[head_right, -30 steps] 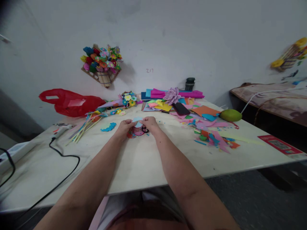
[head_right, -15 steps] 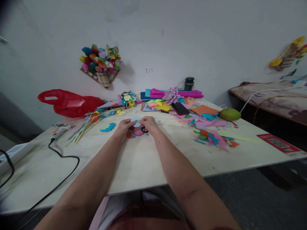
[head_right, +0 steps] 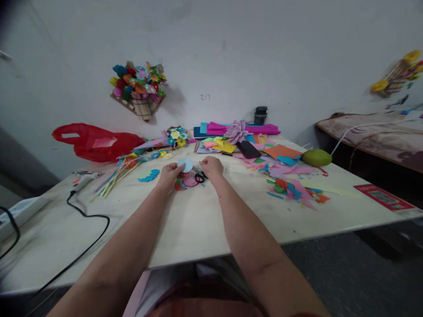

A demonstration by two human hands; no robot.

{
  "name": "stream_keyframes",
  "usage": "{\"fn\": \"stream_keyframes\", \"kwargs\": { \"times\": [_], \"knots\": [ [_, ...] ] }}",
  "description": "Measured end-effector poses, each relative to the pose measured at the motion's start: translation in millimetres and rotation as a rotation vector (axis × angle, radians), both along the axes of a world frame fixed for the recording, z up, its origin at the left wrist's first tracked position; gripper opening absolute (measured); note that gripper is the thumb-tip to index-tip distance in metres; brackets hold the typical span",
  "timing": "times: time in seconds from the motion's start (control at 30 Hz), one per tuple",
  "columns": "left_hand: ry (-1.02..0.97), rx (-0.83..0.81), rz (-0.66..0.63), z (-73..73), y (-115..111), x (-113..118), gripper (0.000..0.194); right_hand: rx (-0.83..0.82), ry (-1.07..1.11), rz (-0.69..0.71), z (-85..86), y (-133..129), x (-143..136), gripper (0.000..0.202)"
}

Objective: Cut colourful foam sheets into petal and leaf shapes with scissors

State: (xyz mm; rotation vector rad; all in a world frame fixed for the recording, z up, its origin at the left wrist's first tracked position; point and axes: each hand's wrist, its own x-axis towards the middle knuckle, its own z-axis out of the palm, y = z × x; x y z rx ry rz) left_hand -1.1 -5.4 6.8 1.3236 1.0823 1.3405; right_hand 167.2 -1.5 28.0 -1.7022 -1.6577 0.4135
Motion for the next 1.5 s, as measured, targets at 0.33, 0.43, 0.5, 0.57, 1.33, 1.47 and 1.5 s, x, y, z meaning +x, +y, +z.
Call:
{"fn": "stream_keyframes", "kwargs": {
  "times": [0.33, 0.43, 0.5, 0.57, 1.33, 1.47, 1.5],
  "knots": [
    [-0.056, -0.002, 0.102, -0.3, 3, -1, 0.031, -0.145, -0.634, 0.102, 9.7, -20, -9, 0.042],
    [-0.065, -0.004, 0.115, 0.5, 3, -1, 0.03, -0.137, -0.635, 0.103, 6.6, -19, -10, 0.044],
    [-0.07, 0.003, 0.116, 1.0, 3, -1, 0.029, -0.149, -0.636, 0.125, 5.5, -18, -11, 0.043],
    [-0.07, 0.01, 0.118, 1.4, 2, -1, 0.028, -0.151, -0.642, 0.158, 5.4, -18, -12, 0.041],
    [-0.046, 0.021, 0.087, 2.9, 0, 0, 0.03, -0.21, 0.795, 0.175, 11.4, -11, -8, 0.021],
    [-0.011, 0.015, 0.02, 4.0, -3, 1, 0.033, -0.197, 0.843, 0.182, 11.8, -12, -9, 0.022],
    [-0.004, 0.012, 0.006, 4.3, -4, 2, 0.034, -0.196, 0.853, 0.181, 10.7, -11, -10, 0.023]
  ]
}}
